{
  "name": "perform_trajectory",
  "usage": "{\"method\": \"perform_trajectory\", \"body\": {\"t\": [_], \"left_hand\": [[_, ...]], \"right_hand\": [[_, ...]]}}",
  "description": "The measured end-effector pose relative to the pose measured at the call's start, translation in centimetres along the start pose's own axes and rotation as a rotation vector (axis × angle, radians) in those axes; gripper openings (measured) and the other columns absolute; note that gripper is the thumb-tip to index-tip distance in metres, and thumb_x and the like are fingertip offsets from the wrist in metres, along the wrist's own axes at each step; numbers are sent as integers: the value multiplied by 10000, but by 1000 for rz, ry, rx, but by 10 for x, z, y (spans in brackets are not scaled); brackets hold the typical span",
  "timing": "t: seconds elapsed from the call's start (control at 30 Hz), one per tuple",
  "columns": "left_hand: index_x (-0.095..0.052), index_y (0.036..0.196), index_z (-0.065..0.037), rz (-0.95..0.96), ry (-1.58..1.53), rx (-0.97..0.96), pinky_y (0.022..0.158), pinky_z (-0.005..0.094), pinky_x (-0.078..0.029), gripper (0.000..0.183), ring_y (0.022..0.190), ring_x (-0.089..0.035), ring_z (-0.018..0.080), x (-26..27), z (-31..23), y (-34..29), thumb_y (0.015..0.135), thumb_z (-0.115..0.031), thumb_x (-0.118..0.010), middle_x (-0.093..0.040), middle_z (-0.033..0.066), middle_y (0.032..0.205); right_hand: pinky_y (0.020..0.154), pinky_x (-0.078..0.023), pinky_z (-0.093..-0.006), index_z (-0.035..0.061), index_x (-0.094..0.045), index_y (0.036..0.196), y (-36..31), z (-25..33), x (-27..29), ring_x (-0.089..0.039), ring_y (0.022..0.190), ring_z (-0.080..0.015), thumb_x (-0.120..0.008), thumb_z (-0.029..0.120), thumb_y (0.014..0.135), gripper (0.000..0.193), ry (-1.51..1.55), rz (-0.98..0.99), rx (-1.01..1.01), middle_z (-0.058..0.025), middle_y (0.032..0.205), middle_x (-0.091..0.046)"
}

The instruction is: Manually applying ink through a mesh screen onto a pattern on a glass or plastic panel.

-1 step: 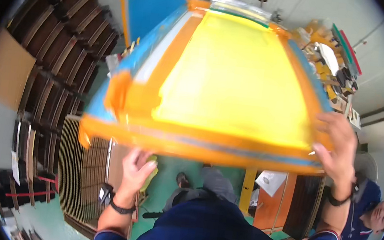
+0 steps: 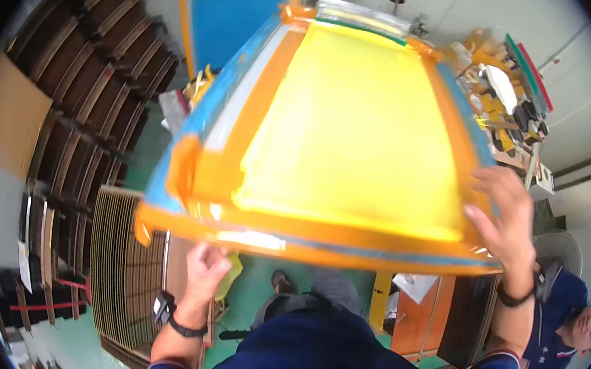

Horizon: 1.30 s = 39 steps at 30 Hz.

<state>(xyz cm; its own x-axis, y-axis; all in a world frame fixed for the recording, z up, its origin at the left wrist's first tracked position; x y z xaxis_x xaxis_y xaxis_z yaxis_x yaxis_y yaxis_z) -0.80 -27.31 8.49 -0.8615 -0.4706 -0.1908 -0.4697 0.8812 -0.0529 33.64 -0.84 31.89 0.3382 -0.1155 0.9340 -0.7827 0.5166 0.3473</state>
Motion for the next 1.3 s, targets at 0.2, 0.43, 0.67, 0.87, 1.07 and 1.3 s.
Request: {"method": "perform_trajectory", "body": {"t": [0.2,0.43,0.67,0.87,1.07,1.3], "left_hand": [[-535,1212,-45,-151,-451,530,910,451,-531,358,1024,-643,256,-8,99,-14,898,-163,-658,-632,92,1157],[-515,1257,-69,-361,-192,749,812,386,-568,386,971,-647,219,12,148,-13,893,-41,-637,-634,76,1109],[-437,1344,-53,-373,-204,868,744,351,-566,574,947,-654,225,21,145,-31,841,-94,-711,-633,97,1145],[-391,1409,-58,-372,-62,985,1011,372,-429,720,1188,-527,203,20,131,-21,781,-19,-742,-551,52,1303],[-425,1391,-62,-300,122,952,971,427,-486,714,1141,-564,244,22,122,-26,814,-306,-768,-579,90,1262],[-487,1254,-68,-471,-50,959,592,250,-498,575,688,-599,124,4,118,1,756,-82,-773,-622,13,849]], "right_hand": [[872,-496,-423,-40,-669,1004,56,-143,-140,-629,970,-380,-722,369,820,452,85,137,-228,-219,990,-676],[1001,-441,-434,-2,-525,1287,210,-298,-301,-556,1142,-381,-734,337,783,643,-83,427,-244,-235,1222,-594],[1059,-404,-440,35,-386,1419,350,-386,-379,-418,1306,-385,-737,292,765,785,-253,262,-208,-222,1423,-434],[994,-447,-447,73,-474,1361,418,-410,-387,-474,1264,-365,-689,160,744,659,-434,249,-270,-185,1386,-496],[785,-522,-482,83,-690,1000,376,-362,-415,-667,879,-368,-604,87,783,233,-231,23,-50,-199,926,-688],[835,-504,-479,25,-687,1003,402,-416,-400,-644,914,-389,-567,69,762,272,-224,176,-137,-222,967,-666]]}}
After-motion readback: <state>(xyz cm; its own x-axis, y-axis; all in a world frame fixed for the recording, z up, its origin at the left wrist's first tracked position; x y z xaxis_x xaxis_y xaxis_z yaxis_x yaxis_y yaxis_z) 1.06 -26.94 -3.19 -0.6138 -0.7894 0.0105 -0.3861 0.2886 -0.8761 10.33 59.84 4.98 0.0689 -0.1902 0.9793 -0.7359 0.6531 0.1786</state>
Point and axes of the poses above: each hand's wrist, its own y-axis towards the middle knuckle, its own x-axis out of the back of the hand, z = x × y, the point moved 5 cm from there along y, towards the middle knuckle
